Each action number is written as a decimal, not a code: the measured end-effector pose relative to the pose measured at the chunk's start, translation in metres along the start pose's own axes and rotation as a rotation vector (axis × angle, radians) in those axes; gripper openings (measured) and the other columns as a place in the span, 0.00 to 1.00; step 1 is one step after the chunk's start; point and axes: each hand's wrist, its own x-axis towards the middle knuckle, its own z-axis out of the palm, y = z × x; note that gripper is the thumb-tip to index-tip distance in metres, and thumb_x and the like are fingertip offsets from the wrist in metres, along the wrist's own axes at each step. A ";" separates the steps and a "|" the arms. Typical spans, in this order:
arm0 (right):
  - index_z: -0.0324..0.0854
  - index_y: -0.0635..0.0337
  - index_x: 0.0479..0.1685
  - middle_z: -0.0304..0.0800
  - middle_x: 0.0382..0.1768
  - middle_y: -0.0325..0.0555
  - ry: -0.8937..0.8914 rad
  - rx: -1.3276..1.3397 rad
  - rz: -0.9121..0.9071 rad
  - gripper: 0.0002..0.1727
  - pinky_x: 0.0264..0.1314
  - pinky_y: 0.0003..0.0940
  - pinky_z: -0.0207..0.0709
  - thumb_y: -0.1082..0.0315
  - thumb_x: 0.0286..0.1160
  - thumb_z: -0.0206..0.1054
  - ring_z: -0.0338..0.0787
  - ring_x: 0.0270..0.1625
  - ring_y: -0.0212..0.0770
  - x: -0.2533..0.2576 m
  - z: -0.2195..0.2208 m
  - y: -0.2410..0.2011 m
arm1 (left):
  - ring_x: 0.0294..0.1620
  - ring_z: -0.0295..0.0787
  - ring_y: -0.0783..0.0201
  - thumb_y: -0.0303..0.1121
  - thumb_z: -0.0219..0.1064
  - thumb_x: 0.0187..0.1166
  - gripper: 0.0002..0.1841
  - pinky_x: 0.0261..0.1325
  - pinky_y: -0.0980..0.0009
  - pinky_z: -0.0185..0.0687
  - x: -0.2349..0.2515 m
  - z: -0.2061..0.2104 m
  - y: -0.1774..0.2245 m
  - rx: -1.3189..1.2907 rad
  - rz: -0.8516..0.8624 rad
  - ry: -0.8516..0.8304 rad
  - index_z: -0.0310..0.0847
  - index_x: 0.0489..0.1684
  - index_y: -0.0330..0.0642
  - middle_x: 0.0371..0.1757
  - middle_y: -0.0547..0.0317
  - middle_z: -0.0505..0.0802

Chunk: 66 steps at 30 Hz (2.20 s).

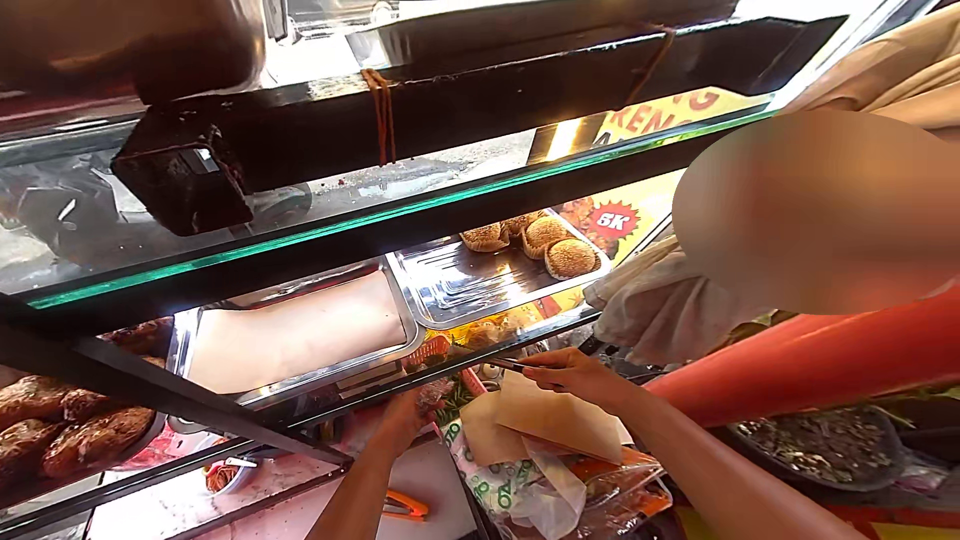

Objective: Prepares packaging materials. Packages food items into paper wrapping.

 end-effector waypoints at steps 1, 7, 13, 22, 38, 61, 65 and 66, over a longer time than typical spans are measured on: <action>0.92 0.56 0.61 0.83 0.22 0.36 0.005 0.001 0.010 0.14 0.26 0.20 0.68 0.64 0.83 0.70 0.74 0.22 0.26 0.000 0.000 -0.002 | 0.41 0.92 0.57 0.44 0.44 0.96 0.21 0.42 0.66 0.87 0.001 0.000 0.000 -0.005 -0.008 -0.001 0.73 0.71 0.39 0.50 0.45 0.92; 0.91 0.56 0.62 0.81 0.23 0.35 -0.089 0.090 -0.027 0.15 0.26 0.19 0.64 0.65 0.85 0.66 0.72 0.22 0.25 0.006 -0.015 0.007 | 0.34 0.90 0.58 0.45 0.45 0.96 0.21 0.37 0.68 0.86 0.006 0.000 -0.001 -0.053 -0.047 0.046 0.75 0.66 0.38 0.43 0.45 0.92; 0.92 0.54 0.61 0.83 0.23 0.36 -0.101 -0.013 -0.005 0.14 0.29 0.22 0.69 0.62 0.83 0.70 0.74 0.23 0.27 0.018 -0.013 0.012 | 0.38 0.91 0.58 0.44 0.46 0.96 0.21 0.40 0.68 0.86 0.006 0.001 0.003 0.012 -0.034 -0.014 0.76 0.68 0.40 0.47 0.46 0.93; 0.93 0.46 0.60 0.96 0.41 0.35 -0.172 -0.455 -0.118 0.15 0.49 0.35 0.85 0.53 0.81 0.72 0.91 0.41 0.29 0.028 0.000 -0.003 | 0.47 0.92 0.54 0.37 0.48 0.95 0.17 0.50 0.62 0.88 0.005 0.010 0.004 0.086 0.011 -0.034 0.74 0.67 0.35 0.50 0.44 0.92; 0.92 0.35 0.61 0.96 0.49 0.29 -0.136 -0.814 -0.132 0.18 0.64 0.42 0.84 0.44 0.81 0.68 0.92 0.53 0.28 0.037 0.014 -0.018 | 0.36 0.90 0.57 0.34 0.56 0.91 0.13 0.40 0.66 0.87 0.013 0.010 -0.003 0.004 0.036 0.113 0.79 0.62 0.36 0.44 0.45 0.92; 0.90 0.41 0.57 0.94 0.45 0.42 0.009 -0.984 -0.020 0.22 0.56 0.60 0.83 0.37 0.78 0.67 0.92 0.51 0.47 0.049 0.036 -0.020 | 0.41 0.93 0.53 0.35 0.56 0.90 0.16 0.41 0.65 0.89 -0.003 0.008 0.004 -0.254 -0.018 0.222 0.79 0.63 0.33 0.48 0.39 0.93; 0.83 0.53 0.60 0.90 0.42 0.47 0.032 -0.749 0.077 0.26 0.56 0.56 0.84 0.40 0.86 0.59 0.91 0.48 0.47 0.029 0.048 -0.028 | 0.49 0.94 0.46 0.43 0.43 0.95 0.24 0.45 0.60 0.90 -0.022 0.019 0.008 -0.225 -0.001 0.083 0.77 0.68 0.34 0.56 0.34 0.92; 0.81 0.55 0.58 0.88 0.38 0.46 0.019 -0.605 0.117 0.26 0.50 0.49 0.84 0.41 0.89 0.54 0.89 0.41 0.43 0.021 0.050 -0.026 | 0.51 0.93 0.46 0.44 0.42 0.96 0.25 0.46 0.59 0.90 -0.026 0.020 0.008 -0.163 0.016 0.042 0.77 0.69 0.34 0.57 0.35 0.92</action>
